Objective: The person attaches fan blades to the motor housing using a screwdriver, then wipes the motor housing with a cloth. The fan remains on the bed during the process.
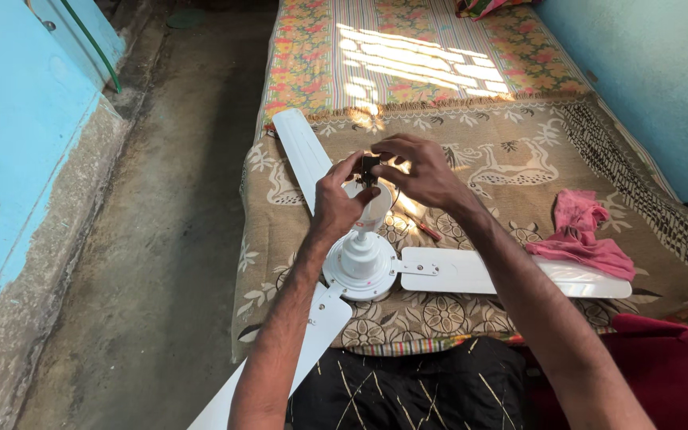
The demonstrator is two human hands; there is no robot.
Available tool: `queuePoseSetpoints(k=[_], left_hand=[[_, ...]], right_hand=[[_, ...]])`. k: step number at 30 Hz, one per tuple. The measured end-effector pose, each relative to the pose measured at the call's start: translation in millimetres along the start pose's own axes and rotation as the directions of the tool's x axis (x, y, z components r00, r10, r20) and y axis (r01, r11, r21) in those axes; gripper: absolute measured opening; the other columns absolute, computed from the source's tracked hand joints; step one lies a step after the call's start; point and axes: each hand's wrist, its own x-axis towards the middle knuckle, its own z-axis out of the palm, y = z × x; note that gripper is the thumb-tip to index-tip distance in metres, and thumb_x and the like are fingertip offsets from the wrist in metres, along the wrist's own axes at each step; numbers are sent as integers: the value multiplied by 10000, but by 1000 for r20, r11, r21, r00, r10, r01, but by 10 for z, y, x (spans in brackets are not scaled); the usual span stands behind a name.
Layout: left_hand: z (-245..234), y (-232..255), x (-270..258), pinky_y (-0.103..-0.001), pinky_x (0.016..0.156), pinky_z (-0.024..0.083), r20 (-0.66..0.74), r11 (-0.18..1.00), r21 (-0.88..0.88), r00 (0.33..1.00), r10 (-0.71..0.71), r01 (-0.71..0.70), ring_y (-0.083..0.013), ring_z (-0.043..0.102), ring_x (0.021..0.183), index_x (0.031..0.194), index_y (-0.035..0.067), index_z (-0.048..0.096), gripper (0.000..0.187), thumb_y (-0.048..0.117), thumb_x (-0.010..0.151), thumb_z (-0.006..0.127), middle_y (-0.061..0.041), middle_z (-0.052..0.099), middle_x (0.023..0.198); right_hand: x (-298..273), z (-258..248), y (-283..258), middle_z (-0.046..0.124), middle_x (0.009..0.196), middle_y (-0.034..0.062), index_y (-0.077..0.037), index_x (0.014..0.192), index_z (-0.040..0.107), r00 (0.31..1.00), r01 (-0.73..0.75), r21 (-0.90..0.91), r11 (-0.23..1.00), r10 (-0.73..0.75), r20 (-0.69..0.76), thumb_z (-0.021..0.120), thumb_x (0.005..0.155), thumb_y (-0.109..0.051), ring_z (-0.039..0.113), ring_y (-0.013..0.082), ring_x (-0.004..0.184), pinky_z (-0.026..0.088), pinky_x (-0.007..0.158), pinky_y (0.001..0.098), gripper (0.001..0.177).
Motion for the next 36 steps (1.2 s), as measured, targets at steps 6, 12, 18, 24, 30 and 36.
queuePoseSetpoints(k=[6,12,18,24,30,36], left_hand=[[193,-38,-107,-380,877,602,-94,996,9,992,-87,88,-279,753,1001,1287,-19,645,524,102,820,847,-186,757,1113],[303,-53,-193,-389,825,604,-143,989,24,980,-142,146,-284,766,947,1226,8,682,404,105,851,799,-172,768,1048],[366,-168,-209,-390,882,603,-114,988,40,983,-145,150,-282,757,986,1202,18,678,344,103,885,782,-151,763,1072],[328,-329,-128,-424,931,580,-3,971,20,971,-240,240,-278,739,1025,1184,7,676,413,201,847,816,-162,759,1085],[102,-313,134,-393,929,594,205,842,-363,916,-345,398,-248,734,998,1239,-48,676,518,258,839,800,-215,770,1099],[-3,-118,435,-337,949,608,171,796,-447,912,-373,409,-215,766,986,1268,-85,647,492,146,852,772,-195,780,1069]], right_hand=[[155,83,-211,780,1029,132,-28,1114,768,982,188,-326,927,-173,74,819,769,-124,726,274,939,591,826,399,362],[162,138,-90,795,943,112,-45,1041,790,970,231,-313,921,-243,0,769,763,-69,732,231,853,609,775,389,280],[320,-99,-157,783,1082,117,-52,1121,788,960,82,28,996,-71,-273,725,918,-83,739,203,961,633,831,350,214],[-98,-167,14,771,1062,178,-27,1158,739,903,-162,441,883,313,-293,669,919,-91,752,199,933,647,870,360,257],[-1427,623,709,775,988,151,16,1099,748,794,-444,611,655,604,-70,705,896,-71,715,189,855,569,772,352,225],[-2473,1476,1119,781,1002,145,-7,1107,751,670,-708,443,549,722,176,691,875,-41,737,176,820,631,765,358,242]])
